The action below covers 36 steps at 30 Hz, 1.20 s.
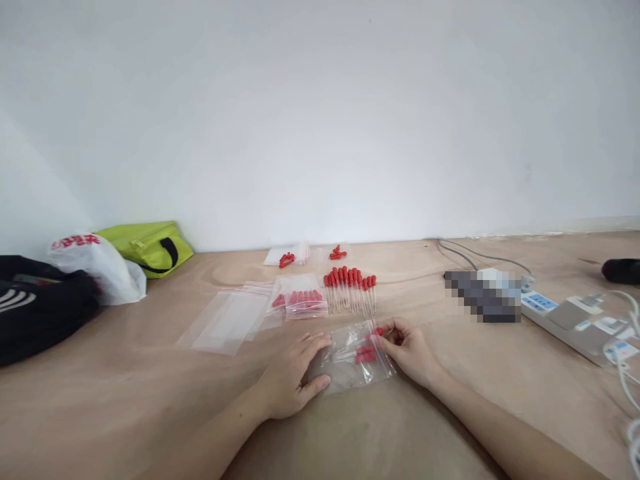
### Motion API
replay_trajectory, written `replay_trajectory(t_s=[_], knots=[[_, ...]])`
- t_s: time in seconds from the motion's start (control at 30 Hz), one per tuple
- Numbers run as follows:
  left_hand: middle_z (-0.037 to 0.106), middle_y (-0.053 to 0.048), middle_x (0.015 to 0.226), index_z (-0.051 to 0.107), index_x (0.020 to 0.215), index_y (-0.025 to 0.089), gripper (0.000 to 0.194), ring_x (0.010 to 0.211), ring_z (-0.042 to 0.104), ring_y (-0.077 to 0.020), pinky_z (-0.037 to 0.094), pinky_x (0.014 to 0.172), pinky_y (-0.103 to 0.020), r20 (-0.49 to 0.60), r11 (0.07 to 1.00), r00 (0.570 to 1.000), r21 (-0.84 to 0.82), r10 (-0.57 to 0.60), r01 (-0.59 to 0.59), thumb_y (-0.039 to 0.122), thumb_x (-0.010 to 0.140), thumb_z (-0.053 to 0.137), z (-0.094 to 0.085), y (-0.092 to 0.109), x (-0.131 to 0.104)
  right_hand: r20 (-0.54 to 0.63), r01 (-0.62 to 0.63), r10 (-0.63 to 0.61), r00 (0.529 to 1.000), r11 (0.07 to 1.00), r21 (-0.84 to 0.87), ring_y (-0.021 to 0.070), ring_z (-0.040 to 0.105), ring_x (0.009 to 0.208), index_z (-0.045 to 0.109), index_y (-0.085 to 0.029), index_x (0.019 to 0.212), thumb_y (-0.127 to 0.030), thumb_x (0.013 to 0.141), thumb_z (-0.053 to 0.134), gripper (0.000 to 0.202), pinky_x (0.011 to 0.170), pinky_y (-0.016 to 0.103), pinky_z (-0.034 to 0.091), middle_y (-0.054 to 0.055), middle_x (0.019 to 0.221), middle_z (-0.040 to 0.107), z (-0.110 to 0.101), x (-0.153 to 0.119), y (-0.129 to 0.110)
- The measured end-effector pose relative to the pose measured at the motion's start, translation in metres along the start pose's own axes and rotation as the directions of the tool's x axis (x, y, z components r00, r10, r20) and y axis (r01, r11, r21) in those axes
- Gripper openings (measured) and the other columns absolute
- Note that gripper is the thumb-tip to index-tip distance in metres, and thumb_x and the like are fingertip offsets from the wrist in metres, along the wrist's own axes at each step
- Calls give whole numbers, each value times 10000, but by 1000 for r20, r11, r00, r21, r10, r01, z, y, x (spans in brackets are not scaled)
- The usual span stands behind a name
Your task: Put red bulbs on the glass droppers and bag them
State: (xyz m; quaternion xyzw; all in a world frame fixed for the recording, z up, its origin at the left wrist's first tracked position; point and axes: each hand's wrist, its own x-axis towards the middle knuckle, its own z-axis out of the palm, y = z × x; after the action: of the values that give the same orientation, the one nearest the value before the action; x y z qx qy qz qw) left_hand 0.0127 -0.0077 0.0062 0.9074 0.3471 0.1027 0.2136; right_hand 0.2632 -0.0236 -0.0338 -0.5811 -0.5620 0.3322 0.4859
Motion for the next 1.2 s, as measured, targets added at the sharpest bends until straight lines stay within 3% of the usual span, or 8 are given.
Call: replay_trajectory(t_s=[0.13,0.27,0.37,0.47,0.73,0.83,0.97,1.2], knots=[[411,-58,1327,339,1253,224,473,1246,313,-252,250,1037,-461,-18,1000,1000,-1,7,-7,310,811,482,0,0,0,181,163,-141,973,981,-110,137,525,687,695,-199,773,-418,765,527,276,628,267,453,48,790,539,-2,-3,-7],[424,-65,1318,355,1243,216,463,1239,326,-255,258,1033,-463,-18,1000,1000,2,-3,3,305,809,488,-1,3,1,284,198,-173,943,978,-64,156,531,767,692,-217,864,-398,814,462,297,704,298,460,61,849,529,-6,-3,-10],[420,-69,1320,356,1240,210,457,1242,321,-252,260,1032,-462,-13,1000,1000,3,-4,4,305,811,484,-1,4,1,255,150,-127,959,986,-74,136,513,683,677,-210,867,-387,749,556,245,611,263,443,52,853,552,-11,1,-5],[419,-72,1321,361,1234,208,448,1240,325,-249,254,1036,-460,-17,1000,1000,3,6,-6,302,813,484,-1,3,0,230,114,-93,969,990,-81,116,486,623,661,-181,728,-370,698,604,200,558,246,415,44,835,555,-12,4,2],[442,-71,1299,366,1237,204,456,1224,350,-244,254,1037,-457,-35,1000,999,2,21,-21,282,806,495,0,2,1,182,143,-133,974,989,-46,151,532,690,651,-174,596,-387,759,513,302,622,272,432,46,738,557,1,2,-4],[427,-70,1313,382,1241,215,460,1218,359,-244,249,1036,-465,-30,999,998,15,49,-48,275,803,506,-1,2,1,85,66,-60,995,996,-64,133,527,576,597,-169,587,-385,737,504,279,550,254,425,15,621,568,-4,17,2],[363,-41,1358,444,1224,306,389,1251,302,-260,262,1013,-490,26,992,995,77,99,-100,252,839,460,-3,3,1,-212,-108,58,976,967,-233,128,565,590,564,-157,754,-297,697,517,158,556,230,434,23,685,617,-8,57,10],[357,-56,1360,430,1247,297,401,1253,295,-262,266,1011,-487,54,988,995,123,87,-93,273,848,456,-2,4,1,-330,-253,122,936,886,-389,198,610,705,544,-113,921,-205,653,543,284,584,253,427,101,766,646,3,107,9]])
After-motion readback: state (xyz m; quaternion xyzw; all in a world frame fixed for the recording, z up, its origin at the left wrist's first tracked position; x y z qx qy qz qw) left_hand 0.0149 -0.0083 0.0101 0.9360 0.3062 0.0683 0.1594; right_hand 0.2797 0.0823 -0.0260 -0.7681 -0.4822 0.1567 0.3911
